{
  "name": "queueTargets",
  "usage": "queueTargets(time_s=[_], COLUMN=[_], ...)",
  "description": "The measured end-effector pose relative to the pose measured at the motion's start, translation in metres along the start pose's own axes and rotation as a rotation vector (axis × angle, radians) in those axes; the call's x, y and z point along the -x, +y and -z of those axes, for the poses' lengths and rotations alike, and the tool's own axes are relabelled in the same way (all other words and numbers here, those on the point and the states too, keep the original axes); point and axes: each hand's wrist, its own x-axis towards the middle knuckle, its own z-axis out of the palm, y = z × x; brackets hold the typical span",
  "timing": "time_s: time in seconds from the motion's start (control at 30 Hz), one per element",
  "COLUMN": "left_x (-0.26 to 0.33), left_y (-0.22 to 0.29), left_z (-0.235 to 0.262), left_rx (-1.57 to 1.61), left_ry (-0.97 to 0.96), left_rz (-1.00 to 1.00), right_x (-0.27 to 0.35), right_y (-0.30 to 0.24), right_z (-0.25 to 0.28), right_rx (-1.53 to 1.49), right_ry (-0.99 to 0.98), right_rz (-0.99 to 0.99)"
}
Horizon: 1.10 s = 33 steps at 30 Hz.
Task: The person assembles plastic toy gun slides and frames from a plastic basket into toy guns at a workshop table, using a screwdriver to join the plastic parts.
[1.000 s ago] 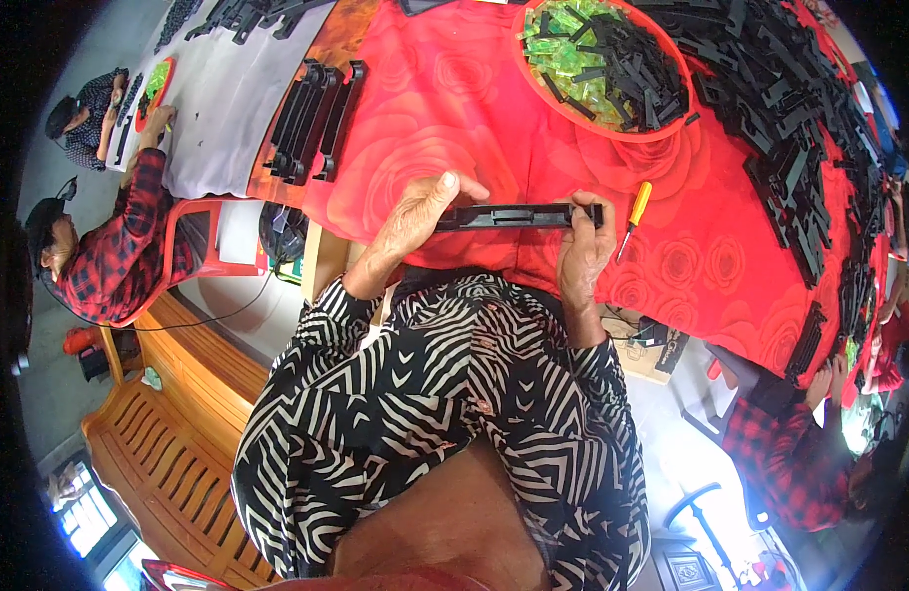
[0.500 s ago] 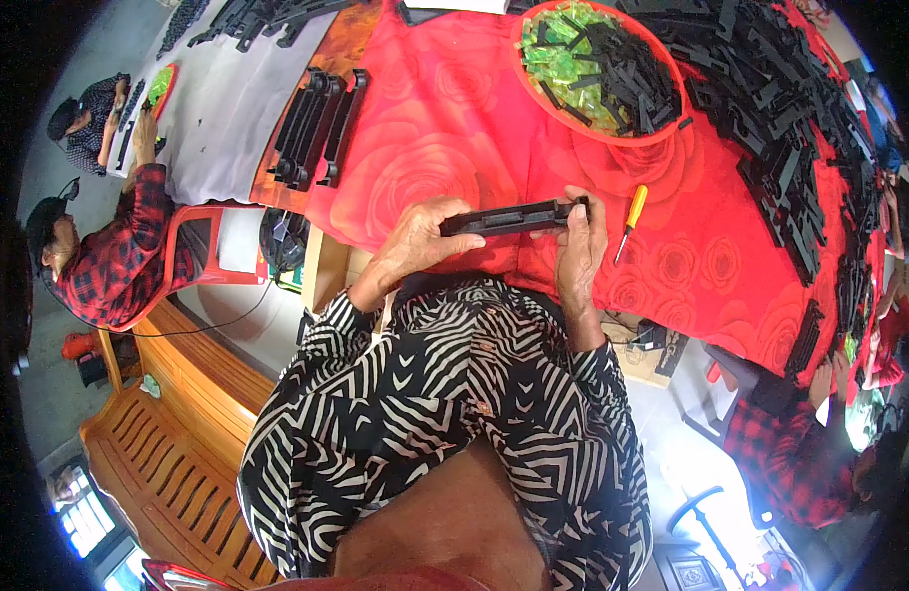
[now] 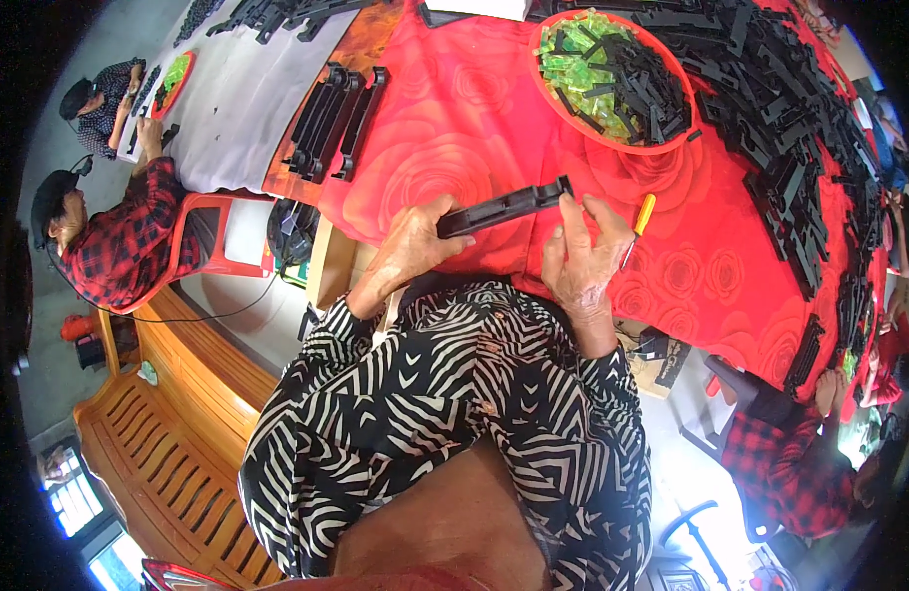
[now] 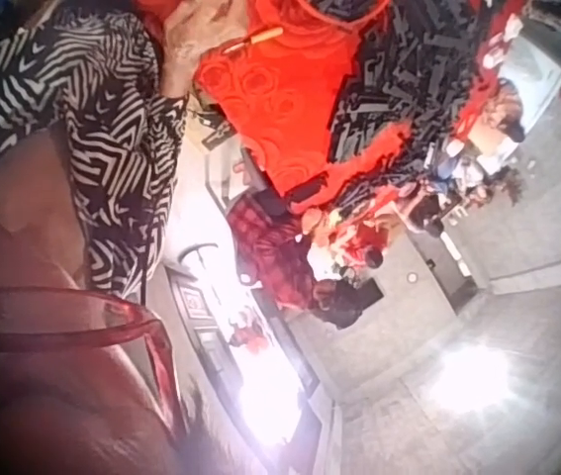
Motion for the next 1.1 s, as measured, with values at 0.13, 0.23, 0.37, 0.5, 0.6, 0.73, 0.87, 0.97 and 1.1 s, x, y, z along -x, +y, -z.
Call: queueTargets(time_s=[0.13, 0.23, 0.37, 0.5, 0.6, 0.73, 0.87, 0.97, 1.1], left_x=[-0.005, -0.008, -0.009, -0.010, -0.008, -0.008, -0.009, -0.010, -0.021], left_y=[0.005, 0.009, 0.009, -0.001, -0.007, -0.006, -0.008, -0.013, -0.045], left_z=[-0.009, -0.010, -0.010, -0.015, -0.018, -0.015, 0.000, 0.015, 0.021], left_rx=[-0.039, -0.009, -0.121, -0.197, -0.130, -0.121, -0.115, -0.024, -0.309], left_ry=[0.027, -0.037, -0.115, -0.112, -0.136, -0.251, -0.153, 0.020, 0.640], left_rz=[-0.086, -0.095, -0.177, -0.266, -0.350, -0.320, -0.295, -0.101, -0.115], right_x=[0.002, 0.000, -0.005, -0.018, -0.020, -0.006, -0.006, -0.003, 0.006], right_y=[-0.002, -0.005, -0.007, -0.009, -0.011, -0.010, -0.013, -0.011, -0.001], right_z=[0.001, -0.002, -0.004, -0.004, -0.005, -0.012, -0.012, -0.007, -0.010], right_rx=[-0.041, -0.094, -0.176, -0.268, -0.312, -0.327, -0.402, -0.434, -0.381], right_ry=[-0.126, -0.212, -0.369, -0.621, -0.775, -0.838, -0.574, -0.266, -0.143], right_rz=[0.102, 0.168, 0.219, 0.245, 0.240, 0.216, 0.194, 0.082, -0.131])
